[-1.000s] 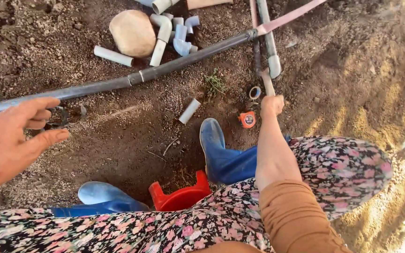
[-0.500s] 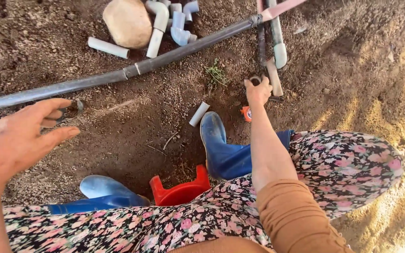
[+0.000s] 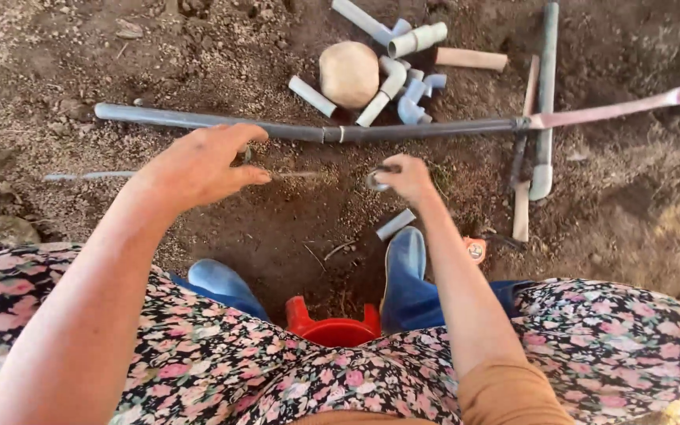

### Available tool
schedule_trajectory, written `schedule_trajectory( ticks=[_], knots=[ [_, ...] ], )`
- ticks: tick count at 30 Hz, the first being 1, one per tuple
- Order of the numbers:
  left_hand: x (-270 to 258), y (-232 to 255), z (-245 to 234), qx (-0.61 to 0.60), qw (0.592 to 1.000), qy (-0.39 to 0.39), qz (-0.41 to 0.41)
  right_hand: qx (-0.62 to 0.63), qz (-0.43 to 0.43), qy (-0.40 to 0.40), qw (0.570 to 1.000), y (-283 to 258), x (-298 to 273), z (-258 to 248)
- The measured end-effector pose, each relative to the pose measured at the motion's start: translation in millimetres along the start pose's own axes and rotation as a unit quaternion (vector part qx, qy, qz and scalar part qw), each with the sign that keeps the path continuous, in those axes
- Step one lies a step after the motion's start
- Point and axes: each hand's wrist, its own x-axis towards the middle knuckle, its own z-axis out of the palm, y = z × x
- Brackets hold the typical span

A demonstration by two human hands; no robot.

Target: The person sits on a small red stool and assembles a plumbing system using black and white PVC pipes and fittings. They connect a long black pipe to a white elbow joint and other connectors, using their hands to align and secure the pieces on the dirt ground.

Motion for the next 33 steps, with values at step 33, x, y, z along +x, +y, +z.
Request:
schedule_trajectory(
  ticks=[33],
  knots=[
    [-16.0, -6.5, 43.2, 0.165, 0.902, 0.384, 0.109, -0.304, -0.411, -0.063, 0.857, -145.8, -9.0, -13.1]
  ],
)
